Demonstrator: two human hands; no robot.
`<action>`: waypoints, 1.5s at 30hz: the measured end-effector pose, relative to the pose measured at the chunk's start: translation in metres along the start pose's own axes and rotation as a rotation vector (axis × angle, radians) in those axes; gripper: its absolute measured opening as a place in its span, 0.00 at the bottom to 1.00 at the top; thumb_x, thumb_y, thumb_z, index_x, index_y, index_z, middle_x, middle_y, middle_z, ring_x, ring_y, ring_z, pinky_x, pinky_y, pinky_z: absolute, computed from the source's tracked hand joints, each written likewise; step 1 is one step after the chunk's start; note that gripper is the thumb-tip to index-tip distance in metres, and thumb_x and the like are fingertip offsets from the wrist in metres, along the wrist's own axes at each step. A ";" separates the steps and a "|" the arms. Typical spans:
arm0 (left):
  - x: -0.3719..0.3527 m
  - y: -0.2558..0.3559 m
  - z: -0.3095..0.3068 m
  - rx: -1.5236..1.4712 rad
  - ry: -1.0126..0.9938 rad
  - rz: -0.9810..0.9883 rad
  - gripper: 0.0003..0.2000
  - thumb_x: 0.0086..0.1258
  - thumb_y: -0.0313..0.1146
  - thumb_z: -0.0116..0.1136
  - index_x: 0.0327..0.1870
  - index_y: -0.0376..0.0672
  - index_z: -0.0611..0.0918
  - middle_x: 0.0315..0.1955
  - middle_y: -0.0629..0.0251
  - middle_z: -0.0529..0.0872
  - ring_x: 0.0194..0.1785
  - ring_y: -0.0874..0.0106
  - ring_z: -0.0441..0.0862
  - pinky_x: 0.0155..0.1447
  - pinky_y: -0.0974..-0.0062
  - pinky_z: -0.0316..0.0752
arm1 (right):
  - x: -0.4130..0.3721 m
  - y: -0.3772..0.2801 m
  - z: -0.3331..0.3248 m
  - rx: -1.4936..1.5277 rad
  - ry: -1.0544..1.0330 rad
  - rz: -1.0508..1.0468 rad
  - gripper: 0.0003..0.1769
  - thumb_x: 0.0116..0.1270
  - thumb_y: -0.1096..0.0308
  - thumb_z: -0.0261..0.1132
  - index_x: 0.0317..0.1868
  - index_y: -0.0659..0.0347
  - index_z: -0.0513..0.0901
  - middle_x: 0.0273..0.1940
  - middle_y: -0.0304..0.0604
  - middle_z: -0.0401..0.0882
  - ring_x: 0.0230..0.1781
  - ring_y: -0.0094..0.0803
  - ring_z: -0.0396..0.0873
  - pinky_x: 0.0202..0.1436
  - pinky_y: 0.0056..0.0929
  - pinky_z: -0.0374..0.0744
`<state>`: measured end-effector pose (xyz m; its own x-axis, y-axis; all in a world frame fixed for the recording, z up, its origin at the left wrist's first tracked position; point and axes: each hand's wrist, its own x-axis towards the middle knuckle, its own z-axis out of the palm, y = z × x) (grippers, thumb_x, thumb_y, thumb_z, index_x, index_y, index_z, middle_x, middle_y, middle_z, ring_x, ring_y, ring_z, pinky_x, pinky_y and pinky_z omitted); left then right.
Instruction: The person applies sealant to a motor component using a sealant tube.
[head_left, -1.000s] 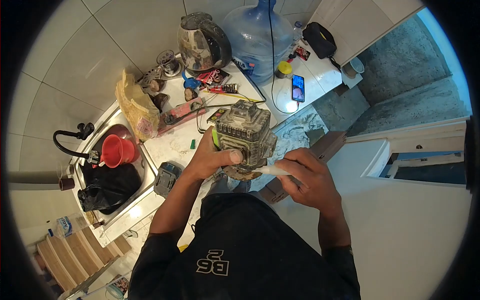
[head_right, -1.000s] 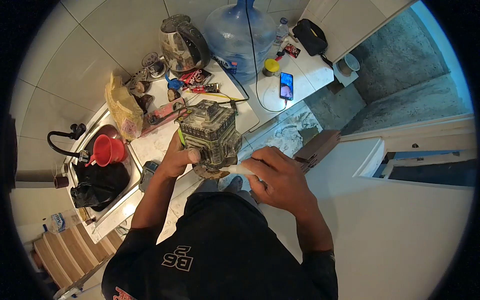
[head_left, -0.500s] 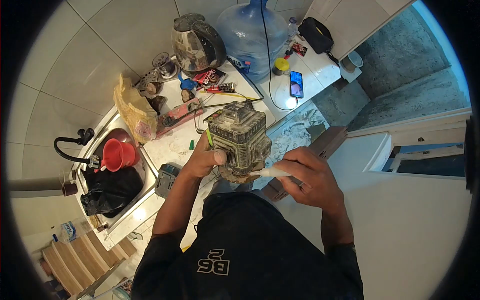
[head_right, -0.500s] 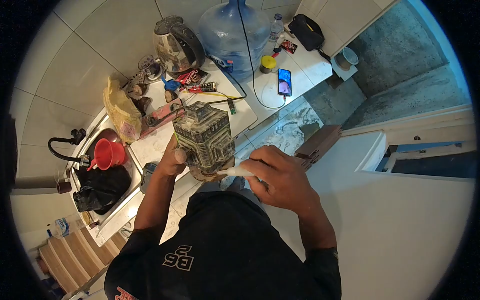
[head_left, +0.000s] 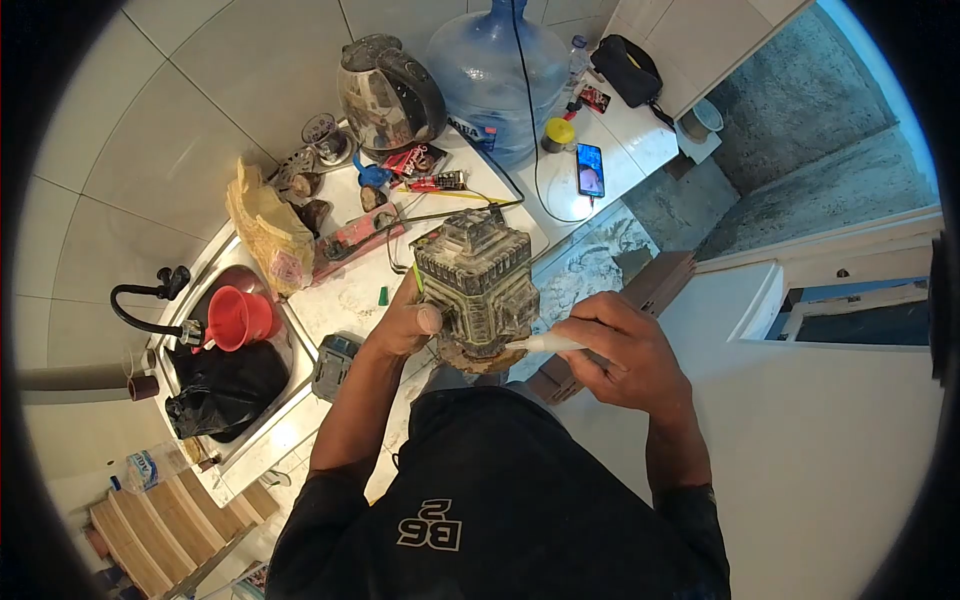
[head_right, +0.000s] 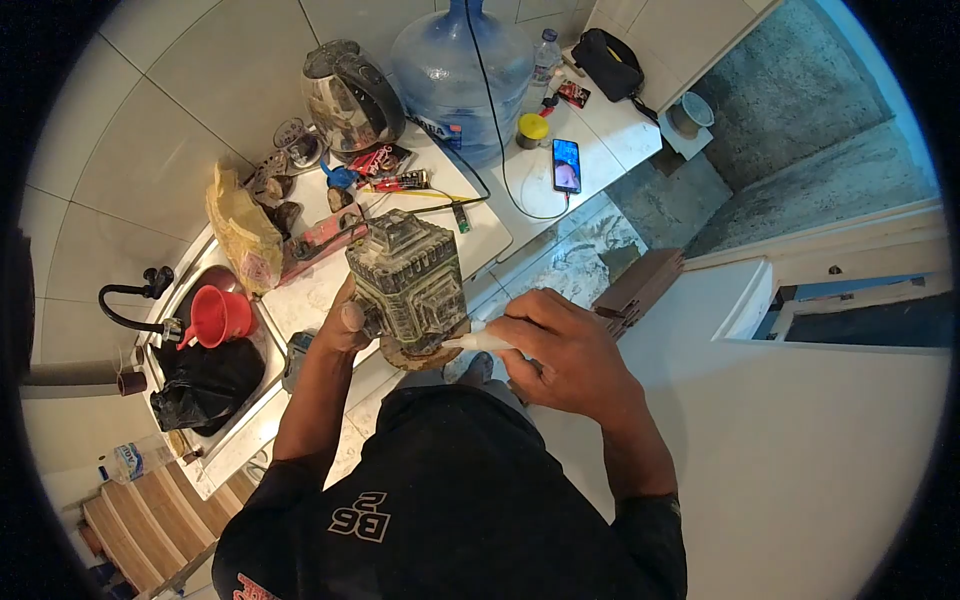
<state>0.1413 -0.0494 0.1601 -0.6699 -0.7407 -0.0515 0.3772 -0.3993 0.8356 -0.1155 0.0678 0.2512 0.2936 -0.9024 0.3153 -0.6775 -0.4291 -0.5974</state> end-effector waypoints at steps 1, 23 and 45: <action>-0.001 0.000 0.000 -0.011 0.011 0.001 0.72 0.39 0.73 0.82 0.82 0.35 0.58 0.74 0.54 0.73 0.75 0.62 0.73 0.78 0.61 0.69 | 0.000 0.000 0.000 0.000 0.001 0.000 0.19 0.54 0.78 0.77 0.49 0.60 0.90 0.43 0.41 0.81 0.40 0.39 0.84 0.41 0.35 0.82; -0.001 -0.012 -0.014 -0.091 -0.034 -0.049 0.73 0.39 0.73 0.81 0.84 0.38 0.54 0.77 0.54 0.69 0.77 0.59 0.71 0.79 0.56 0.70 | 0.001 0.000 -0.003 0.013 0.020 -0.011 0.19 0.53 0.79 0.77 0.47 0.59 0.89 0.42 0.39 0.81 0.40 0.37 0.83 0.41 0.35 0.82; -0.003 -0.032 -0.037 -0.069 -0.156 0.029 0.74 0.40 0.80 0.73 0.84 0.38 0.53 0.78 0.51 0.67 0.78 0.57 0.70 0.77 0.53 0.72 | -0.004 -0.003 -0.006 0.046 0.002 0.001 0.19 0.54 0.80 0.76 0.49 0.60 0.89 0.42 0.41 0.81 0.40 0.37 0.83 0.41 0.34 0.81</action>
<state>0.1553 -0.0548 0.1132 -0.7470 -0.6619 0.0616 0.4373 -0.4194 0.7955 -0.1189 0.0727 0.2565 0.2919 -0.9028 0.3158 -0.6462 -0.4296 -0.6308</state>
